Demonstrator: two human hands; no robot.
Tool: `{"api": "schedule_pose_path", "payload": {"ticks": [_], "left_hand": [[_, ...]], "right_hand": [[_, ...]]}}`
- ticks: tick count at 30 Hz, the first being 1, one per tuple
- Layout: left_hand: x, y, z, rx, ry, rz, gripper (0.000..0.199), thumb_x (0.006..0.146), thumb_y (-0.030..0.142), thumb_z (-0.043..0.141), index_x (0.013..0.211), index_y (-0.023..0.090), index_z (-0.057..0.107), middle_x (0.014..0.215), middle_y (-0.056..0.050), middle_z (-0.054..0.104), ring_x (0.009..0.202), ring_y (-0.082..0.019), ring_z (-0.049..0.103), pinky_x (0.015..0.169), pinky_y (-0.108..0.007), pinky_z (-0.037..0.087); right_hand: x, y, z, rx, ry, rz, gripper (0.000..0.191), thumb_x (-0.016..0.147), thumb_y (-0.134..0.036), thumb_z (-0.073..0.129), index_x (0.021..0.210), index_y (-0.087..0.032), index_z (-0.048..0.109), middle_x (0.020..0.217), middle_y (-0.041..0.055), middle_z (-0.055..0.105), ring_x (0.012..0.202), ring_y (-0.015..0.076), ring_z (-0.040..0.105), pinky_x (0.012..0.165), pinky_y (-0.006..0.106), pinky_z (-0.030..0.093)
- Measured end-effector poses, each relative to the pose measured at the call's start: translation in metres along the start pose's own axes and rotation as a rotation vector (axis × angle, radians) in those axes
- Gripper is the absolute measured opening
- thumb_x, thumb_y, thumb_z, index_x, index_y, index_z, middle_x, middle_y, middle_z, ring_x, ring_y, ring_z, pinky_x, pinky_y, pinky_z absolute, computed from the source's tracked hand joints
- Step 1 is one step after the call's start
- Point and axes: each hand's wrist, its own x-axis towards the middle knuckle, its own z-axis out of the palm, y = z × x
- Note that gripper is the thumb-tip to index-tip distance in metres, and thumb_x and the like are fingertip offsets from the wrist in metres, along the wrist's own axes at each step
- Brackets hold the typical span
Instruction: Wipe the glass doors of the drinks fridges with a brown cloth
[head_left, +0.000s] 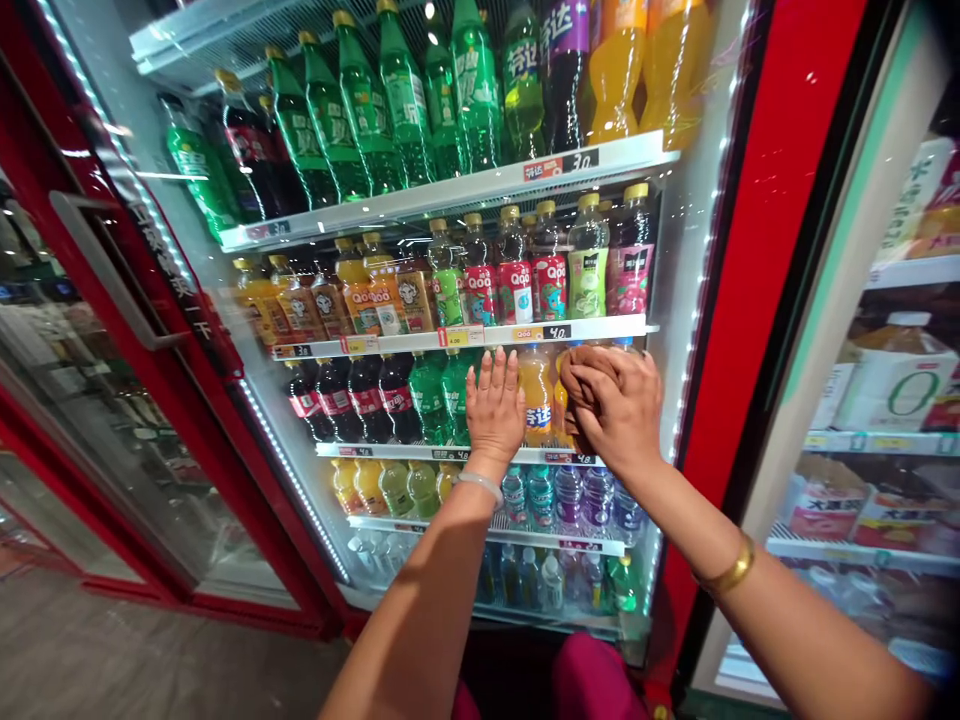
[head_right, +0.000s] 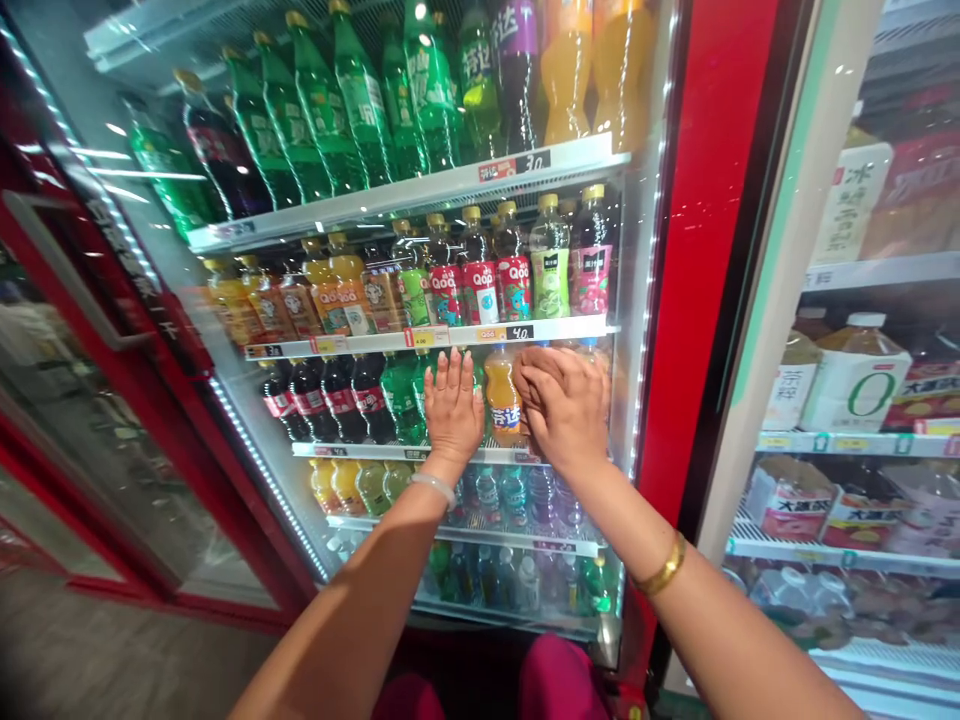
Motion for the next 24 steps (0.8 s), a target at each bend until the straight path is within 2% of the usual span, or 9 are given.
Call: {"api": "schedule_pose_path", "payload": {"ticks": [2, 4, 8, 10, 12, 16, 20, 22, 24], "left_hand": [[0.0, 0.0, -0.001, 0.013, 0.014, 0.015, 0.068, 0.1, 0.022, 0.045, 0.164, 0.02, 0.022, 0.169, -0.01, 0.029, 0.16, -0.022, 0.014, 0.133, -0.051, 0.013], [0.0, 0.0, -0.001, 0.032, 0.028, 0.029, 0.068, 0.1, 0.022, 0.045, 0.164, 0.019, 0.023, 0.168, -0.011, 0.031, 0.16, -0.022, 0.014, 0.133, -0.051, 0.013], [-0.001, 0.0, -0.001, 0.055, 0.025, 0.034, 0.068, 0.098, 0.022, 0.048, 0.162, 0.019, 0.028, 0.167, -0.012, 0.034, 0.16, -0.022, 0.017, 0.132, -0.052, 0.014], [-0.001, 0.0, -0.001, 0.061, 0.022, 0.032, 0.067, 0.097, 0.022, 0.048, 0.162, 0.019, 0.03, 0.167, -0.011, 0.034, 0.16, -0.022, 0.017, 0.133, -0.051, 0.014], [0.0, 0.001, -0.001, 0.057, 0.015, 0.028, 0.066, 0.097, 0.022, 0.047, 0.161, 0.018, 0.031, 0.167, -0.01, 0.034, 0.16, -0.022, 0.016, 0.133, -0.05, 0.014], [0.0, 0.001, -0.002, 0.051, -0.01, 0.015, 0.066, 0.098, 0.021, 0.047, 0.162, 0.019, 0.029, 0.168, -0.009, 0.033, 0.16, -0.022, 0.015, 0.133, -0.051, 0.013], [0.0, 0.002, -0.004, 0.059, 0.002, 0.03, 0.066, 0.099, 0.021, 0.047, 0.162, 0.018, 0.028, 0.168, -0.009, 0.033, 0.16, -0.022, 0.014, 0.133, -0.05, 0.013], [-0.001, 0.002, -0.004, 0.068, 0.027, 0.043, 0.066, 0.099, 0.022, 0.047, 0.162, 0.017, 0.029, 0.168, -0.009, 0.034, 0.161, -0.02, 0.01, 0.133, -0.049, 0.011], [-0.001, 0.002, -0.004, 0.069, 0.052, 0.048, 0.066, 0.098, 0.022, 0.047, 0.161, 0.016, 0.029, 0.167, -0.009, 0.035, 0.161, -0.019, 0.006, 0.134, -0.047, 0.009]], "right_hand": [[0.007, -0.014, 0.01, -0.002, 0.003, -0.027, 0.044, 0.086, -0.022, 0.069, 0.128, -0.032, 0.063, 0.148, 0.0068, 0.055, 0.144, 0.0327, 0.042, 0.124, 0.065, 0.028], [0.0, -0.021, 0.018, -0.003, -0.017, -0.114, 0.044, 0.088, -0.022, 0.067, 0.13, -0.033, 0.062, 0.149, 0.0063, 0.054, 0.146, 0.0307, 0.04, 0.124, 0.063, 0.029], [-0.036, -0.002, 0.013, 0.003, -0.108, -0.296, 0.043, 0.09, -0.018, 0.065, 0.129, -0.035, 0.063, 0.147, 0.0025, 0.059, 0.146, 0.0264, 0.043, 0.125, 0.06, 0.03], [-0.045, 0.013, 0.004, 0.006, -0.104, -0.273, 0.043, 0.089, -0.018, 0.066, 0.129, -0.034, 0.063, 0.146, 0.0039, 0.059, 0.146, 0.028, 0.044, 0.124, 0.062, 0.03], [-0.041, 0.021, -0.002, 0.002, -0.045, -0.172, 0.044, 0.087, -0.021, 0.069, 0.129, -0.033, 0.063, 0.147, 0.0068, 0.057, 0.145, 0.0314, 0.045, 0.123, 0.065, 0.031], [-0.019, 0.009, 0.004, -0.034, 0.085, 0.0, 0.045, 0.086, -0.024, 0.071, 0.129, -0.032, 0.062, 0.148, 0.009, 0.054, 0.145, 0.0355, 0.044, 0.121, 0.07, 0.029], [-0.031, -0.001, 0.013, -0.039, 0.035, -0.12, 0.039, 0.09, -0.024, 0.069, 0.127, -0.03, 0.062, 0.147, 0.0083, 0.055, 0.146, 0.031, 0.043, 0.125, 0.064, 0.028], [-0.045, 0.007, 0.009, -0.027, -0.014, -0.198, 0.036, 0.09, -0.025, 0.07, 0.125, -0.029, 0.063, 0.146, 0.0077, 0.056, 0.146, 0.0294, 0.043, 0.126, 0.061, 0.027], [-0.053, 0.017, 0.003, -0.024, -0.041, -0.215, 0.035, 0.09, -0.026, 0.071, 0.124, -0.029, 0.063, 0.145, 0.0076, 0.057, 0.146, 0.0293, 0.044, 0.126, 0.061, 0.028]]}}
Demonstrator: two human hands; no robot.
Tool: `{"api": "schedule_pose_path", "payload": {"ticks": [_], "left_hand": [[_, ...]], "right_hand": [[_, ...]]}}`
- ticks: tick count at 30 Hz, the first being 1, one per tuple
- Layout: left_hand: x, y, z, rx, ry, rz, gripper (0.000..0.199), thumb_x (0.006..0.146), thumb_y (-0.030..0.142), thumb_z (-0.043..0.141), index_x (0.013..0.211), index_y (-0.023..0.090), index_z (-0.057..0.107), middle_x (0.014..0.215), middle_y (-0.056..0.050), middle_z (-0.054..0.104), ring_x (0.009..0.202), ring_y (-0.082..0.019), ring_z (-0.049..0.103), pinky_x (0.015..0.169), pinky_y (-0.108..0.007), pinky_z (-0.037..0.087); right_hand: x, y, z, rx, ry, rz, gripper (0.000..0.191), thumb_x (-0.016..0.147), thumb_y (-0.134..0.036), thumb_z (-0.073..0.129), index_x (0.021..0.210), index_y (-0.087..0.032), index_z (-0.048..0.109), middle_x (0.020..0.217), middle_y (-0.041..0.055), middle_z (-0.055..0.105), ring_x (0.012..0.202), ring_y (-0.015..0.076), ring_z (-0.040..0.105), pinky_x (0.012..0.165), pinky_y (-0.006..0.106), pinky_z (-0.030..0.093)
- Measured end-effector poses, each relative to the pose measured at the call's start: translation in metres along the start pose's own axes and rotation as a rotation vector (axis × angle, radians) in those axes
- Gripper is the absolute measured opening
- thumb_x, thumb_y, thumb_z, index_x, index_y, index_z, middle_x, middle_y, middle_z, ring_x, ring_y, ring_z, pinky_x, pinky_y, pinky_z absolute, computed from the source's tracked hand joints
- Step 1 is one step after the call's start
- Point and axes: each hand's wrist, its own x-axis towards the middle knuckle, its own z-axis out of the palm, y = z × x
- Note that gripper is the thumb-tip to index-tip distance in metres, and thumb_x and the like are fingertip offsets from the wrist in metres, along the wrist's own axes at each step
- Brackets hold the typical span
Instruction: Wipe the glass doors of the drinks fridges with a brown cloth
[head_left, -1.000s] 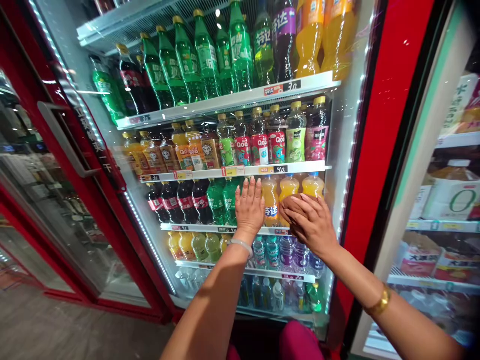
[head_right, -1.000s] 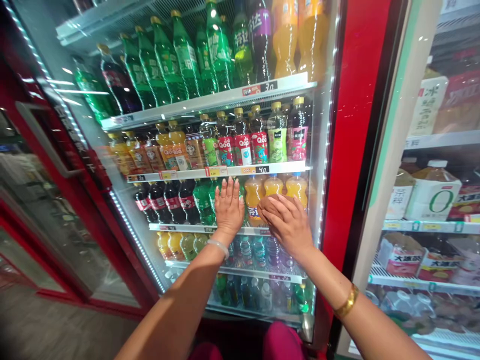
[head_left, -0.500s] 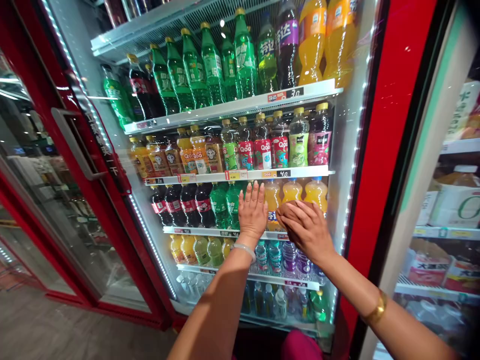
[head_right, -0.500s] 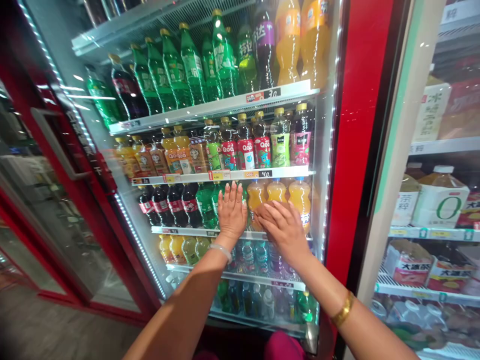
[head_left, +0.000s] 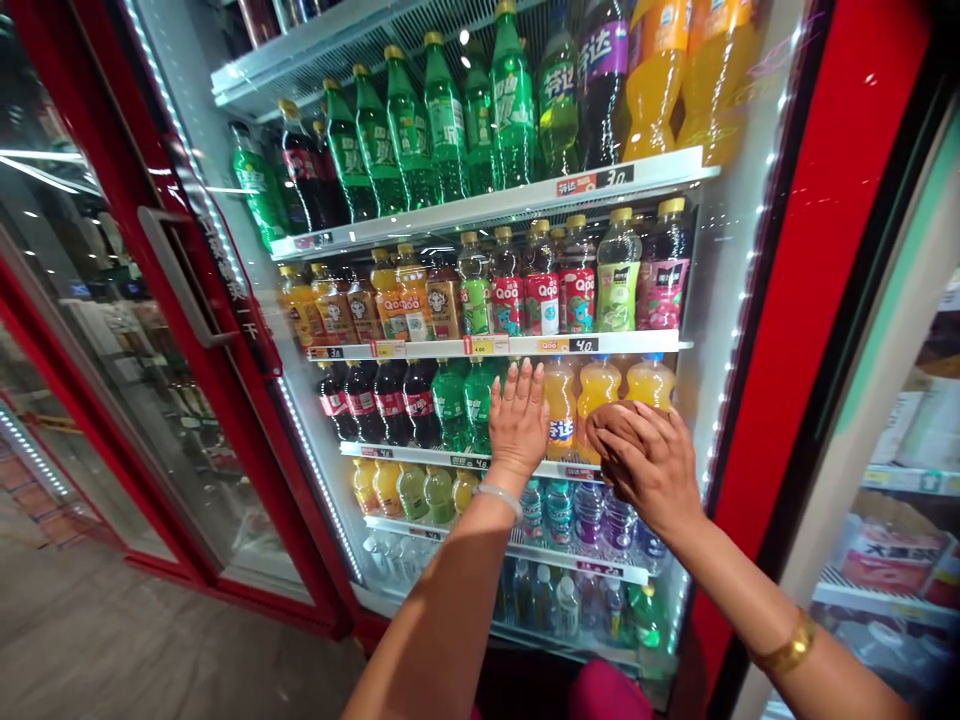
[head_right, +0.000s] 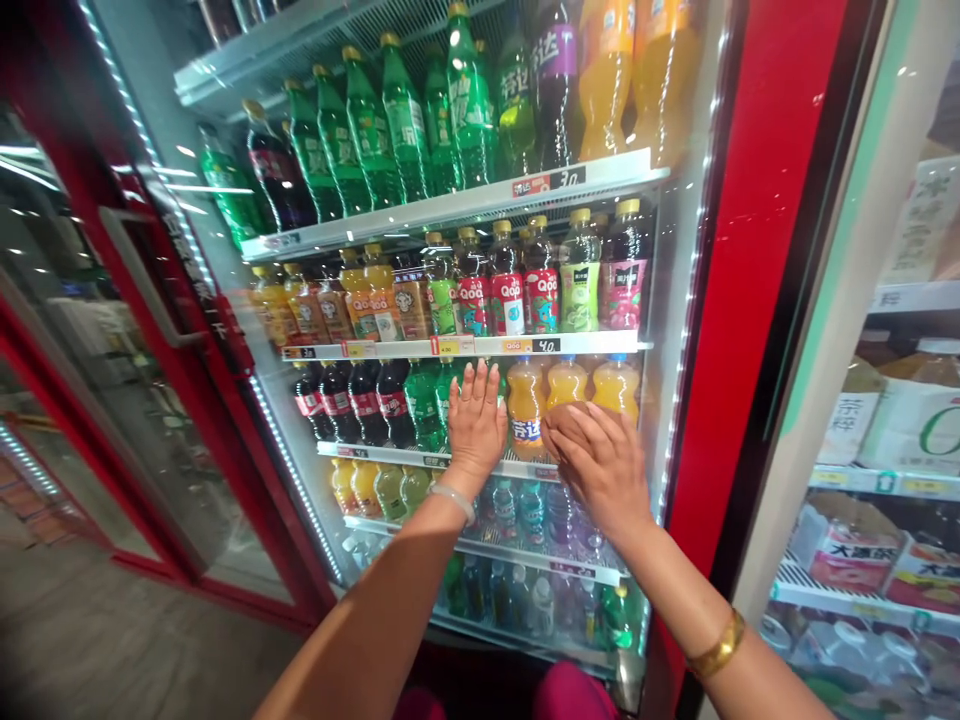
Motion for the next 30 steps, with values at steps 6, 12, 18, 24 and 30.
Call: {"api": "schedule_pose_path", "payload": {"ticks": [6, 12, 18, 24, 30], "left_hand": [[-0.001, 0.003, 0.003, -0.034, -0.014, -0.041, 0.07, 0.097, 0.019, 0.048, 0.163, 0.019, 0.025, 0.168, -0.009, 0.031, 0.16, -0.021, 0.01, 0.133, -0.05, 0.011], [-0.018, 0.013, 0.005, -0.028, -0.024, -0.097, 0.072, 0.097, 0.02, 0.049, 0.164, 0.017, 0.021, 0.17, -0.012, 0.025, 0.16, -0.023, 0.01, 0.132, -0.053, 0.014], [-0.022, 0.014, 0.007, -0.039, -0.058, -0.104, 0.072, 0.096, 0.02, 0.05, 0.163, 0.017, 0.023, 0.169, -0.012, 0.026, 0.16, -0.026, 0.012, 0.132, -0.056, 0.014], [-0.022, 0.013, 0.009, -0.044, -0.039, -0.097, 0.069, 0.099, 0.019, 0.047, 0.163, 0.018, 0.023, 0.169, -0.012, 0.028, 0.16, -0.025, 0.012, 0.132, -0.055, 0.013], [-0.026, 0.01, 0.009, -0.01, -0.043, -0.053, 0.069, 0.098, 0.023, 0.05, 0.162, 0.016, 0.026, 0.169, -0.012, 0.028, 0.16, -0.025, 0.012, 0.132, -0.054, 0.018]], "right_hand": [[0.029, -0.003, 0.002, -0.038, 0.076, 0.179, 0.037, 0.087, -0.025, 0.072, 0.123, -0.029, 0.064, 0.147, 0.0082, 0.054, 0.145, 0.032, 0.044, 0.124, 0.064, 0.028], [0.013, -0.016, 0.014, 0.001, 0.01, -0.015, 0.037, 0.092, -0.025, 0.068, 0.128, -0.031, 0.063, 0.145, 0.0057, 0.057, 0.146, 0.0264, 0.042, 0.127, 0.058, 0.026], [0.0, -0.001, -0.002, 0.01, -0.005, 0.072, 0.034, 0.09, -0.026, 0.07, 0.123, -0.03, 0.065, 0.146, 0.0067, 0.057, 0.145, 0.0287, 0.044, 0.126, 0.06, 0.025], [0.034, -0.037, 0.024, 0.009, 0.067, 0.116, 0.034, 0.09, -0.025, 0.07, 0.123, -0.029, 0.065, 0.147, 0.0077, 0.056, 0.146, 0.0296, 0.041, 0.126, 0.062, 0.025], [-0.014, -0.033, 0.02, 0.063, -0.044, -0.021, 0.034, 0.092, -0.021, 0.066, 0.125, -0.029, 0.064, 0.144, 0.0062, 0.059, 0.146, 0.026, 0.043, 0.127, 0.059, 0.025]]}}
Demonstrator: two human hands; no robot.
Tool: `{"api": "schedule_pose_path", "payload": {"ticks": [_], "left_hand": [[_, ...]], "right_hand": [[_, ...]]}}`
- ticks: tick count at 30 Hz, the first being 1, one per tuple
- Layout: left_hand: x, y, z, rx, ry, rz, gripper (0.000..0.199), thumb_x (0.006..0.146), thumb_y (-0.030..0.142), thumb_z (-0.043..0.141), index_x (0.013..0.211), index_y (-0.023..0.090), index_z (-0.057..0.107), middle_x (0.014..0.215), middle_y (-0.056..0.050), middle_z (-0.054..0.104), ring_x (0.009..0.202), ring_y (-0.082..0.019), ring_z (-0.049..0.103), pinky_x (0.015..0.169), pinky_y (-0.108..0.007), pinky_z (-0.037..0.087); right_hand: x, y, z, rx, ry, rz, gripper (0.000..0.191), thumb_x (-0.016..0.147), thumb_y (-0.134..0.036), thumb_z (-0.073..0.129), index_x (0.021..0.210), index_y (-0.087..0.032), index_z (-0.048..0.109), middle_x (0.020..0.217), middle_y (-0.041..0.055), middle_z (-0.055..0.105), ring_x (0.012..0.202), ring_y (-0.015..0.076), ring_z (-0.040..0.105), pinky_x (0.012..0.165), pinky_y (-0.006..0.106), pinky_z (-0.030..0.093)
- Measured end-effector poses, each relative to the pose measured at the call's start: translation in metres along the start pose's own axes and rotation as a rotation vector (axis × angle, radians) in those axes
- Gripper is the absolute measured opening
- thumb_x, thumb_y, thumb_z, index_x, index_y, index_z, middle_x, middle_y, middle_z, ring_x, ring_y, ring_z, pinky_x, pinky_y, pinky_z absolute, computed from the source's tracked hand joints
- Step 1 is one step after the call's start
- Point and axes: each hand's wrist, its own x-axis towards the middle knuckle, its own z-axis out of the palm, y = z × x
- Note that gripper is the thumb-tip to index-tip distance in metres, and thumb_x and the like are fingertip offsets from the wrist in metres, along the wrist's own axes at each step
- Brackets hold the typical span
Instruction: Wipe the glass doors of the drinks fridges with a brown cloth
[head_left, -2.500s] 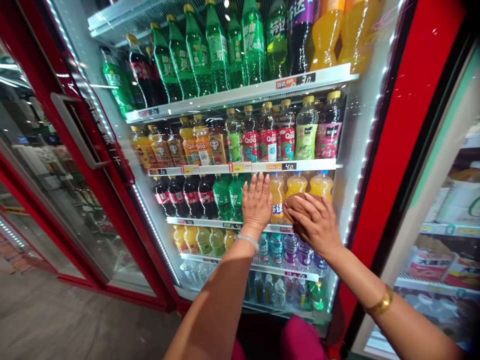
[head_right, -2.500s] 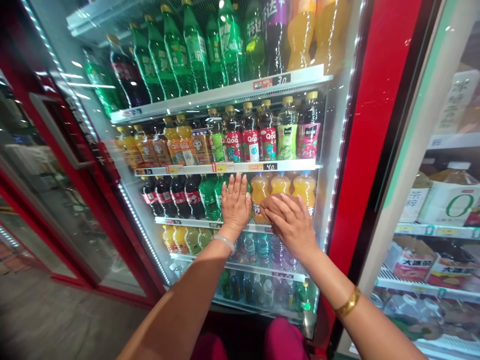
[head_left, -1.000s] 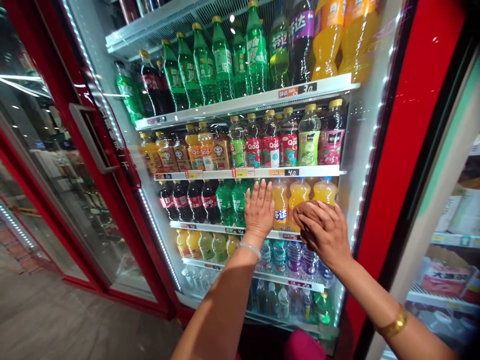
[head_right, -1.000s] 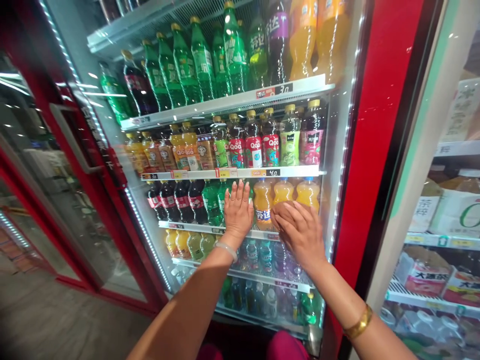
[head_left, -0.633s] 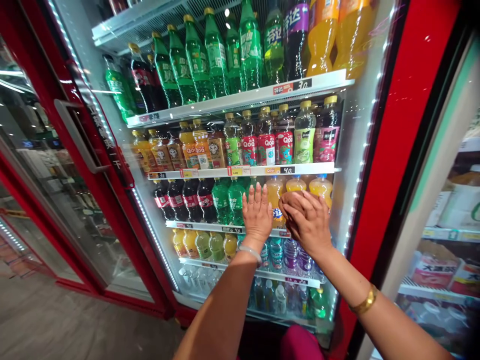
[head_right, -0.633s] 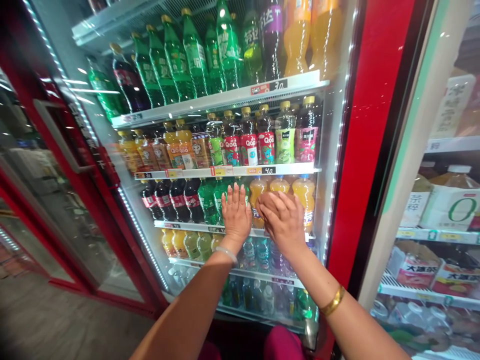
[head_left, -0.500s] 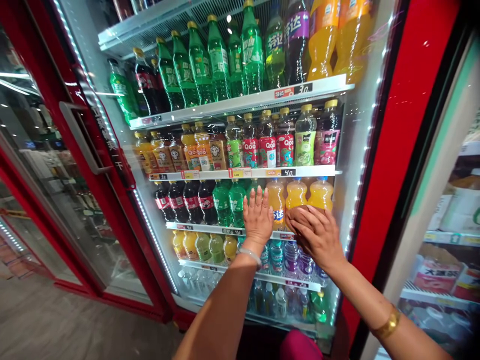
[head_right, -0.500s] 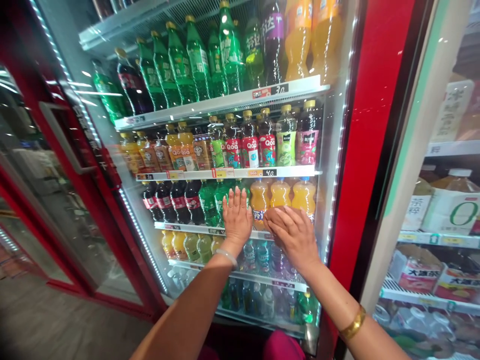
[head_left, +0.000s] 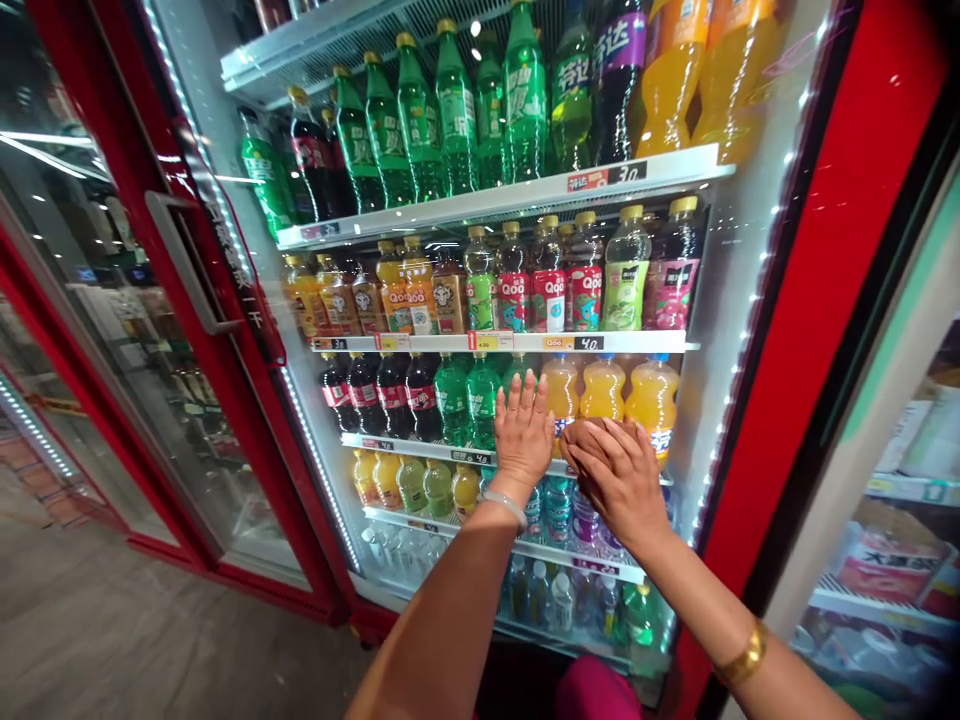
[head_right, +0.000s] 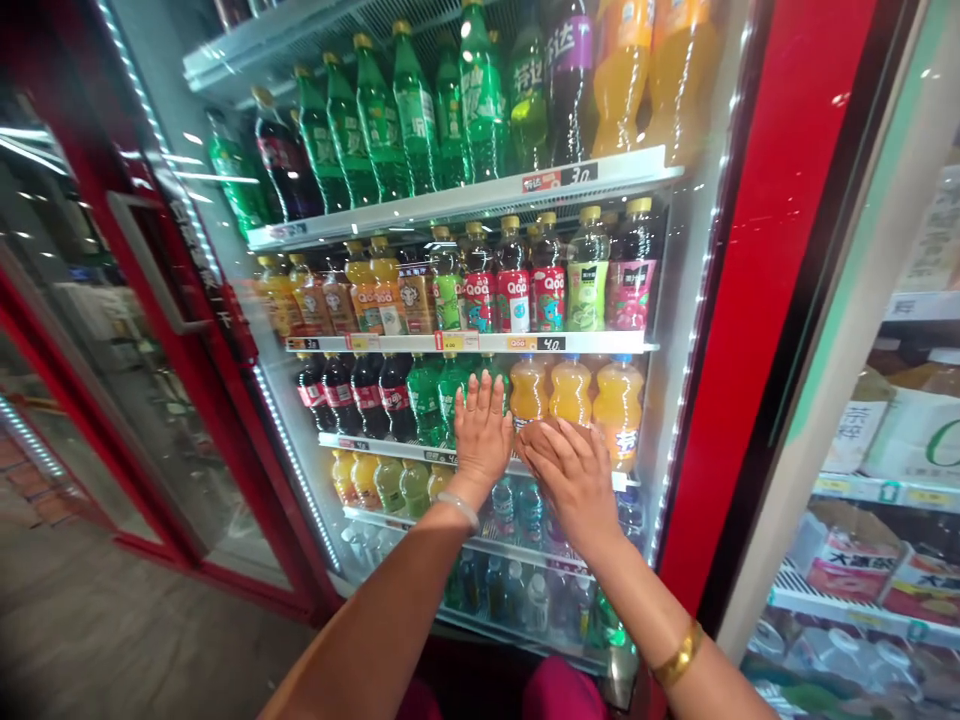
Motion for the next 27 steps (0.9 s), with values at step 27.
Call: {"api": "schedule_pose_path", "payload": {"ticks": [27], "left_hand": [[-0.019, -0.002, -0.003, 0.013, -0.121, 0.019, 0.063, 0.101, 0.026, 0.047, 0.161, 0.022, 0.031, 0.169, -0.006, 0.032, 0.16, -0.021, 0.017, 0.132, -0.047, 0.021]], "right_hand": [[-0.021, -0.032, 0.025, 0.039, 0.043, 0.109, 0.046, 0.091, -0.021, 0.066, 0.135, -0.031, 0.058, 0.148, 0.0089, 0.056, 0.151, 0.0291, 0.037, 0.126, 0.063, 0.024]]}}
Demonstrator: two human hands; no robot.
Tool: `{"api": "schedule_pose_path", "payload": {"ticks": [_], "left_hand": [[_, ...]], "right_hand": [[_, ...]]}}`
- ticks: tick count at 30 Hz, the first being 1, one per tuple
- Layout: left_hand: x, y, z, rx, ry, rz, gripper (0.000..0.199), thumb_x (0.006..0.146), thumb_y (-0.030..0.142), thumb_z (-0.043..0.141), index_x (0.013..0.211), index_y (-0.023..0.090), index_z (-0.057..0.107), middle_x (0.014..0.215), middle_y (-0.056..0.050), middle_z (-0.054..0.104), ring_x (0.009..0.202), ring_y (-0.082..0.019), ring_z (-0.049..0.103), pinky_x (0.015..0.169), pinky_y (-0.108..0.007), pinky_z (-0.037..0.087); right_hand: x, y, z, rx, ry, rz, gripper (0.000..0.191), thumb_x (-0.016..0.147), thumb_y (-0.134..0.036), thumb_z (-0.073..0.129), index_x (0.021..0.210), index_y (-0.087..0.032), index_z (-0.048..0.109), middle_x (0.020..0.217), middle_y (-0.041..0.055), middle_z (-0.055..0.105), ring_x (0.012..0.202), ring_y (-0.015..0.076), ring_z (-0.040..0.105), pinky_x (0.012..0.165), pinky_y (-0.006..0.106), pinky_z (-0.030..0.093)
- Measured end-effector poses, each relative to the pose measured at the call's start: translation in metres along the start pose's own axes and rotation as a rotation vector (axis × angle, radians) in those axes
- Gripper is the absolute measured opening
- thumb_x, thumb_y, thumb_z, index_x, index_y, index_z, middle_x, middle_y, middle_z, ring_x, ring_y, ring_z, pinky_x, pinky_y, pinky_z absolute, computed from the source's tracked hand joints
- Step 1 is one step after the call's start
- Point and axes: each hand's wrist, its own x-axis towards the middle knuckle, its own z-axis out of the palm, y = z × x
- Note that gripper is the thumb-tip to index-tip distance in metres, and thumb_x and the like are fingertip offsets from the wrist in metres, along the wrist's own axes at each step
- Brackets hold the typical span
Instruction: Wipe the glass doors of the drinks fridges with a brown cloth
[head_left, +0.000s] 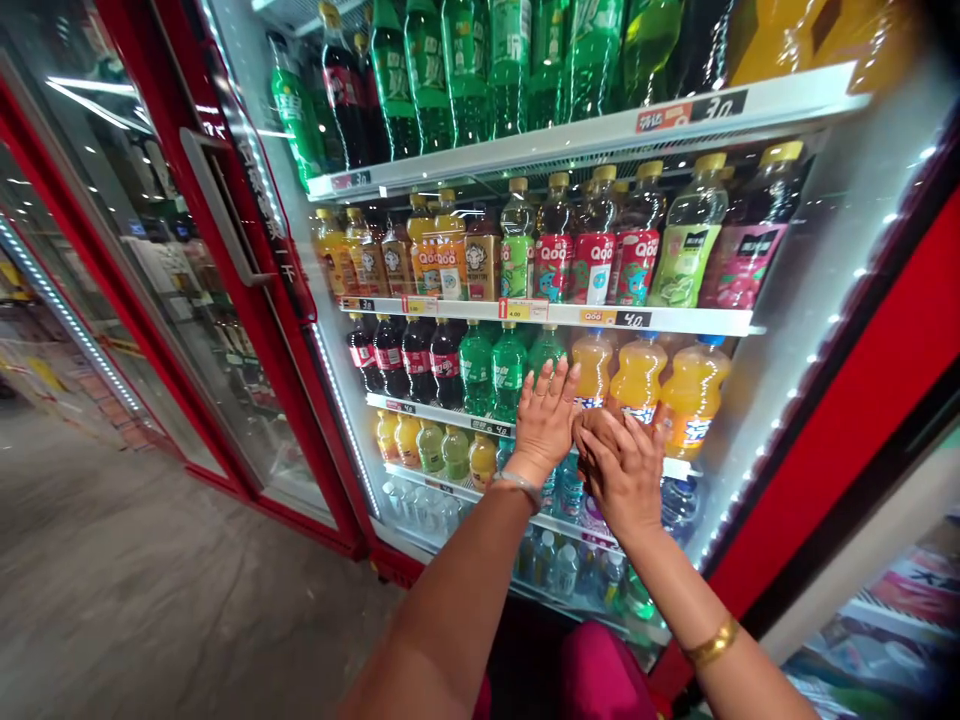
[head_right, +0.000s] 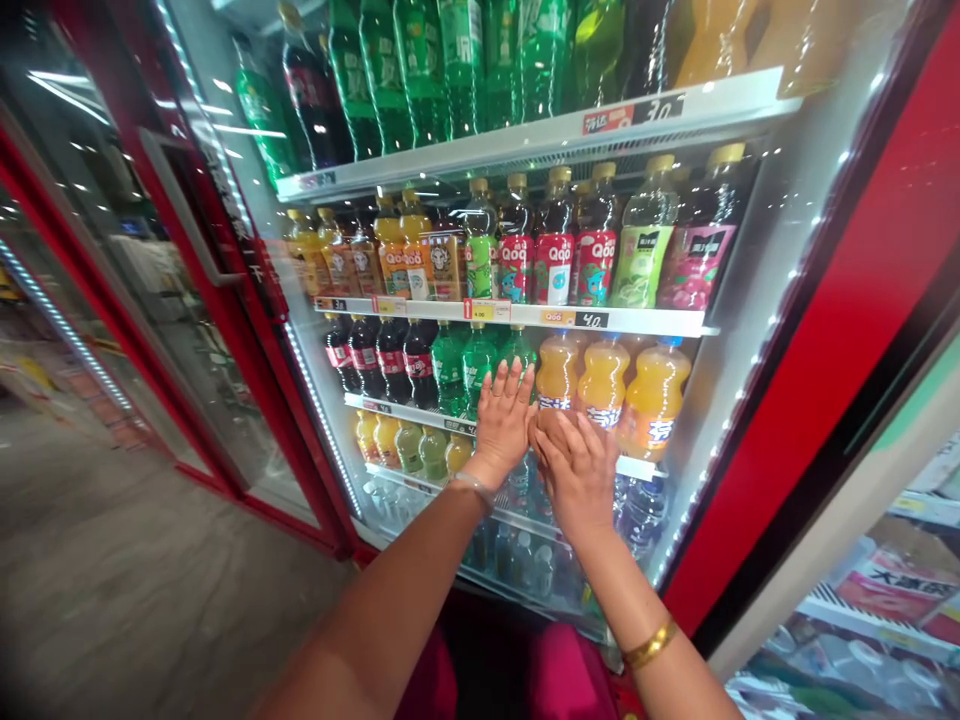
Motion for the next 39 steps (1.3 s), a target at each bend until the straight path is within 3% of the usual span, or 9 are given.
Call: {"api": "schedule_pose_path", "payload": {"ticks": [3, 9, 14, 17, 24, 28, 32, 35, 39], "left_hand": [[-0.005, 0.0, 0.0, -0.003, -0.007, 0.008, 0.062, 0.101, 0.029, 0.047, 0.161, 0.022, 0.032, 0.169, -0.005, 0.031, 0.16, -0.021, 0.016, 0.133, -0.047, 0.018], [-0.005, 0.005, -0.004, -0.114, -0.054, -0.053, 0.059, 0.104, 0.026, 0.039, 0.162, 0.022, 0.029, 0.17, -0.004, 0.029, 0.161, -0.02, 0.007, 0.134, -0.048, 0.011], [-0.016, 0.002, -0.001, -0.15, -0.121, -0.043, 0.059, 0.104, 0.025, 0.038, 0.162, 0.023, 0.029, 0.17, -0.004, 0.029, 0.161, -0.02, 0.005, 0.134, -0.049, 0.007], [-0.024, 0.002, 0.0, -0.144, -0.126, -0.039, 0.058, 0.104, 0.026, 0.042, 0.161, 0.022, 0.031, 0.17, -0.004, 0.03, 0.16, -0.02, 0.005, 0.134, -0.049, 0.008], [-0.036, 0.011, 0.007, -0.176, -0.116, -0.127, 0.063, 0.103, 0.022, 0.041, 0.163, 0.024, 0.024, 0.171, -0.005, 0.024, 0.161, -0.023, 0.007, 0.132, -0.053, 0.01], [-0.055, 0.009, 0.014, -0.18, -0.145, -0.119, 0.064, 0.103, 0.021, 0.041, 0.164, 0.026, 0.022, 0.17, -0.005, 0.027, 0.16, -0.023, 0.013, 0.132, -0.052, 0.014], [-0.069, 0.008, 0.019, -0.164, -0.155, -0.095, 0.067, 0.101, 0.025, 0.048, 0.164, 0.025, 0.023, 0.17, -0.006, 0.026, 0.16, -0.023, 0.013, 0.133, -0.051, 0.012], [-0.071, 0.01, 0.02, -0.167, -0.146, -0.122, 0.065, 0.102, 0.028, 0.047, 0.163, 0.025, 0.025, 0.17, -0.006, 0.025, 0.16, -0.023, 0.011, 0.133, -0.051, 0.009], [-0.071, 0.012, 0.023, -0.184, -0.156, -0.14, 0.062, 0.102, 0.027, 0.044, 0.162, 0.026, 0.029, 0.169, -0.005, 0.027, 0.16, -0.023, 0.011, 0.133, -0.051, 0.007]], "right_hand": [[-0.013, 0.008, -0.009, 0.014, -0.05, -0.027, 0.04, 0.091, -0.021, 0.067, 0.13, -0.032, 0.062, 0.146, 0.0069, 0.057, 0.149, 0.0278, 0.041, 0.127, 0.062, 0.024], [0.008, 0.001, -0.006, 0.006, 0.002, 0.148, 0.038, 0.089, -0.019, 0.065, 0.124, -0.032, 0.066, 0.15, 0.0059, 0.055, 0.149, 0.0314, 0.037, 0.125, 0.068, 0.022], [-0.025, -0.003, 0.001, 0.006, -0.089, 0.038, 0.049, 0.09, -0.019, 0.064, 0.137, -0.034, 0.058, 0.154, 0.0044, 0.052, 0.155, 0.026, 0.029, 0.127, 0.064, 0.019], [-0.037, 0.005, -0.007, 0.018, -0.133, 0.008, 0.043, 0.091, -0.018, 0.064, 0.13, -0.034, 0.062, 0.15, 0.003, 0.056, 0.153, 0.0247, 0.033, 0.128, 0.064, 0.017], [-0.001, -0.007, 0.001, -0.042, 0.016, 0.184, 0.038, 0.09, -0.016, 0.062, 0.125, -0.032, 0.065, 0.15, 0.0052, 0.054, 0.152, 0.0287, 0.033, 0.125, 0.068, 0.02], [-0.026, -0.015, 0.006, -0.029, -0.058, 0.082, 0.04, 0.092, -0.018, 0.062, 0.13, -0.031, 0.061, 0.15, 0.0068, 0.055, 0.154, 0.0266, 0.031, 0.127, 0.065, 0.019], [-0.045, -0.005, -0.005, 0.015, -0.124, 0.058, 0.039, 0.09, -0.016, 0.062, 0.127, -0.031, 0.064, 0.146, 0.0065, 0.059, 0.152, 0.0279, 0.034, 0.126, 0.067, 0.018], [-0.028, -0.001, -0.008, 0.001, -0.038, 0.143, 0.04, 0.089, -0.013, 0.06, 0.124, -0.033, 0.065, 0.148, 0.0046, 0.056, 0.151, 0.0286, 0.035, 0.126, 0.068, 0.017], [-0.007, -0.011, 0.005, -0.041, 0.015, 0.205, 0.041, 0.091, -0.016, 0.059, 0.127, -0.034, 0.063, 0.152, 0.0035, 0.052, 0.153, 0.0298, 0.032, 0.125, 0.068, 0.019]]}}
